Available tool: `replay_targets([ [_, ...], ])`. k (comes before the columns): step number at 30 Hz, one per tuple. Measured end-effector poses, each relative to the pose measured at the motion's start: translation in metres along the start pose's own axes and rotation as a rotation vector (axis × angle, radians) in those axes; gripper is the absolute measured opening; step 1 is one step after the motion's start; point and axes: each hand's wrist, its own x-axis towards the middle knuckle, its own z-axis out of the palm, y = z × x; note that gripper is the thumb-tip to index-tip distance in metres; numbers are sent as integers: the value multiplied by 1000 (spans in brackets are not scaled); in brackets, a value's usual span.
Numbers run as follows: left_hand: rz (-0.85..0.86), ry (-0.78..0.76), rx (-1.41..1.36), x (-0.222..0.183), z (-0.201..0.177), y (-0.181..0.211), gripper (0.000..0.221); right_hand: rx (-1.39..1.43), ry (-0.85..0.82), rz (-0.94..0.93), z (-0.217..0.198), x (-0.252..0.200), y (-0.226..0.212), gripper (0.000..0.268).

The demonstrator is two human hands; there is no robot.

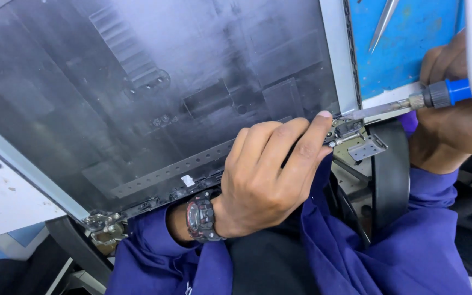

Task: The person holds a disassembled display panel against their lap and works on the connector board at its edge with a soldering iron, steadying the panel with the other hand. They briefly pick up a screwdriver and small screws from the workbench before resuming soldering along the panel edge.

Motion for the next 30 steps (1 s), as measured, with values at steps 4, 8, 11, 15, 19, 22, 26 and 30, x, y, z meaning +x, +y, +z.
replay_targets([
  [4, 12, 12, 17, 0, 0, -2, 24, 13, 68, 135, -4, -10, 7, 36],
  [8, 31, 21, 40, 1, 0, -3, 19, -110, 20, 163, -4, -9, 5, 51],
  [11, 37, 18, 41, 1, 0, -4, 8, -8, 37, 178, -9, -13, 9, 40],
  [15, 45, 6, 53, -1, 0, -5, 8, 10, 41, 198, -11, -13, 10, 39],
  [19, 44, -13, 96, -1, 0, -5, 12, -39, 39, 201, -9, -12, 8, 41],
  [22, 41, -15, 98, -1, 0, -5, 12, -92, 17, 165, -6, -8, 4, 43],
  [26, 47, -20, 115, -1, 1, -6, 14, -168, -41, 95, -8, -5, 8, 52],
  [30, 41, -29, 133, 0, 1, -4, 15, -128, -52, 115, -8, -5, 3, 50],
])
